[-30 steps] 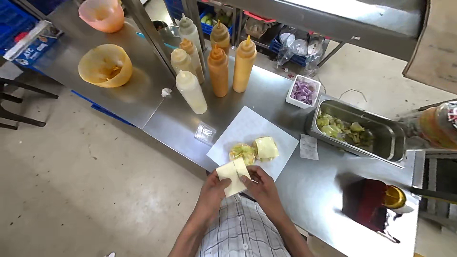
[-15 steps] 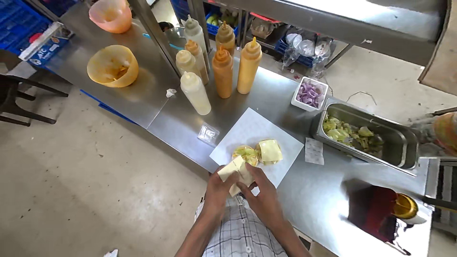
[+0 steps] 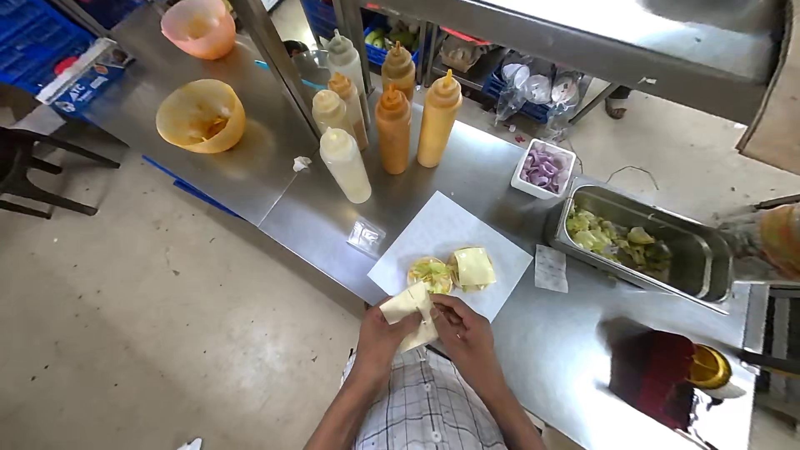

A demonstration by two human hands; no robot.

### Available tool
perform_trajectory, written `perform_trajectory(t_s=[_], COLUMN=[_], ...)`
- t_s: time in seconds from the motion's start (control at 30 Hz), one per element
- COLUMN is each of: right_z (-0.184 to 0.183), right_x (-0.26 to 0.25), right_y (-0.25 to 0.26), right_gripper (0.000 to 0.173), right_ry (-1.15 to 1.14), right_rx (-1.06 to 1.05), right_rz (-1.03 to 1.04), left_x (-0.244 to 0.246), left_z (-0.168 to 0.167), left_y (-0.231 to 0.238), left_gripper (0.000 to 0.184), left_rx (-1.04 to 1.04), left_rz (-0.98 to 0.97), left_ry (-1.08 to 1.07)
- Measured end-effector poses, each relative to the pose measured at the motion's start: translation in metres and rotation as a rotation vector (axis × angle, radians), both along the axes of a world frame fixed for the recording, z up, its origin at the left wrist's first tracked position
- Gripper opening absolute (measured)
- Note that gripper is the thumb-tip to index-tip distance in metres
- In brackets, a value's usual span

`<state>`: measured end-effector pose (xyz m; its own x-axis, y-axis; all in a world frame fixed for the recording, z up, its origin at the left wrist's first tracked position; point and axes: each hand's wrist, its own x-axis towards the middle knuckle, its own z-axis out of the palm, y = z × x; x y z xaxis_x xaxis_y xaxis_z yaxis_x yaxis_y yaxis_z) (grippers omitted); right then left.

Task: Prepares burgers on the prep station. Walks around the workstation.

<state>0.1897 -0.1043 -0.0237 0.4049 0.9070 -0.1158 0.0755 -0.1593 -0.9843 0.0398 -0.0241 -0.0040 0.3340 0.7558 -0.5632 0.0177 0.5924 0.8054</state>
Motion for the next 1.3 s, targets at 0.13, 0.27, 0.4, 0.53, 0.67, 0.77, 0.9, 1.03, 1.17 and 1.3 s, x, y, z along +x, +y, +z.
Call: perform_trajectory(t_s=[0.13, 0.27, 0.4, 0.53, 0.67, 0.77, 0.9, 1.03, 1.17, 1.3], right_z=[0.005, 0.000, 0.003, 0.003, 0.005, 0.010, 0.012, 0.012, 0.013, 0.018], right_x=[0.012, 0.016, 0.018, 0.012, 0.012, 0.015, 0.010, 0.007, 0.007, 0.006], right_y=[0.000, -0.002, -0.003, 0.000, 0.000, -0.001, -0.004, -0.005, -0.006, -0.006], right_gripper=[0.038, 0.018, 0.015, 0.027, 0.030, 0.022, 0.022, 0.020, 0.024, 0.062], right_ry=[0.357, 0.330, 0.235, 0.090, 0.166, 0.363, 0.358, 0.228, 0.179, 0.096], right_rx=[-0.155, -0.170, -0.197, -0.207, -0.148, -0.071, -0.031, 0.011, 0.017, -0.076], right_rz=[0.054, 0.053, 0.032, -0.022, 0.017, 0.056, 0.039, 0.043, 0.086, 0.099], left_x=[-0.003, -0.010, -0.016, -0.015, -0.016, -0.011, -0.006, -0.003, 0.000, 0.004], left_z=[0.001, 0.007, 0.011, 0.017, 0.015, 0.016, 0.013, 0.011, 0.009, 0.002], left_y=[0.002, 0.007, 0.018, 0.018, 0.017, 0.016, 0.013, 0.011, 0.007, 0.004], left_gripper=[0.026, 0.022, 0.024, 0.021, 0.023, 0.021, 0.021, 0.024, 0.027, 0.025], left_rx=[0.003, 0.008, -0.032, -0.066, -0.123, -0.159, -0.101, -0.058, 0.007, 0.137], left_rz=[-0.112, -0.307, -0.420, -0.468, -0.372, -0.241, -0.188, -0.196, -0.140, -0.047], left_ry=[-0.053, -0.114, -0.173, -0.182, -0.190, -0.156, -0.121, -0.077, -0.063, 0.027])
